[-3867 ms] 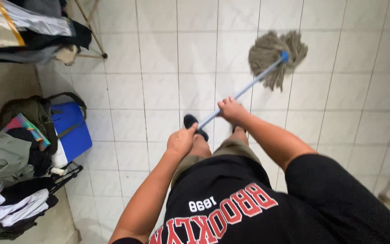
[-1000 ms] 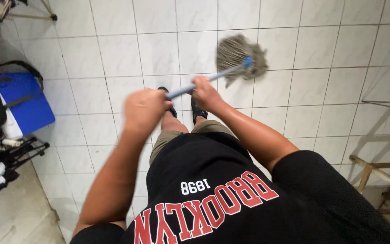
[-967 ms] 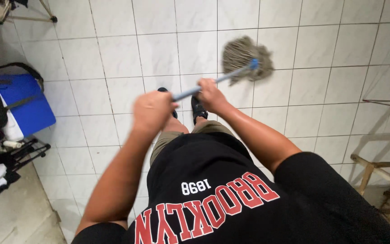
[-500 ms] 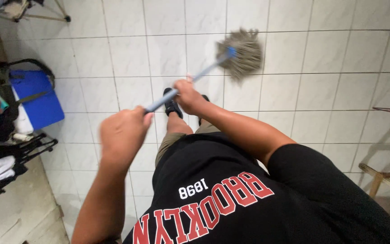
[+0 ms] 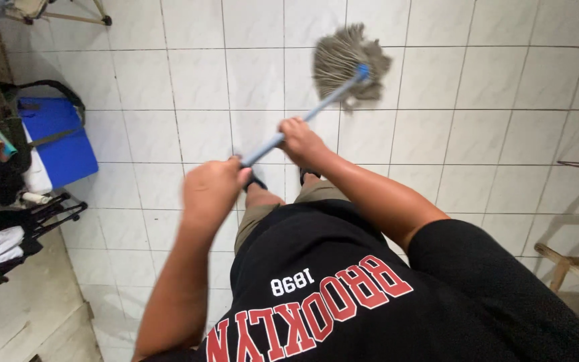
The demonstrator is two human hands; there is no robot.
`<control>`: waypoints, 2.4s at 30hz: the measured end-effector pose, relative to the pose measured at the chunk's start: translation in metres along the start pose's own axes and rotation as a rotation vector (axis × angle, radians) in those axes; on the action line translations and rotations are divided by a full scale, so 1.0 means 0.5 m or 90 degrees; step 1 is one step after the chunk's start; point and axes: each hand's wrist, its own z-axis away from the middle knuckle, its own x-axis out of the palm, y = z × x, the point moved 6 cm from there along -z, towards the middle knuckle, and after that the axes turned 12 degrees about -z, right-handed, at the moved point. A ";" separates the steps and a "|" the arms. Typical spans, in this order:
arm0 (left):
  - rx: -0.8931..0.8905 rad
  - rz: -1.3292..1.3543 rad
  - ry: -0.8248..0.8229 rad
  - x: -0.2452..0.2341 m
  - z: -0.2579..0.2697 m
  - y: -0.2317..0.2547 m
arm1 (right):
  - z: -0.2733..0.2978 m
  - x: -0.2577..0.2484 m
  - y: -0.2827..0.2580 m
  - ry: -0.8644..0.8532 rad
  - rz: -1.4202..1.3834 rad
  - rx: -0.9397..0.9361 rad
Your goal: The person mops a tiled floor using a string mop, moving it back and forth across the surface. The camera is head-mounted and shows the hands and mop head throughout the clip.
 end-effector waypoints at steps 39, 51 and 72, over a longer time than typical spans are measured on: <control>-0.209 0.333 -0.158 0.466 0.357 -0.723 | -0.249 0.733 -0.368 -0.284 0.189 -0.345; -0.426 0.201 -0.112 0.319 0.619 -0.939 | -0.407 0.954 -0.699 -0.420 -0.076 -0.132; -0.445 0.450 -0.055 0.669 0.416 -0.834 | -0.447 0.924 -0.450 -0.248 0.215 -0.696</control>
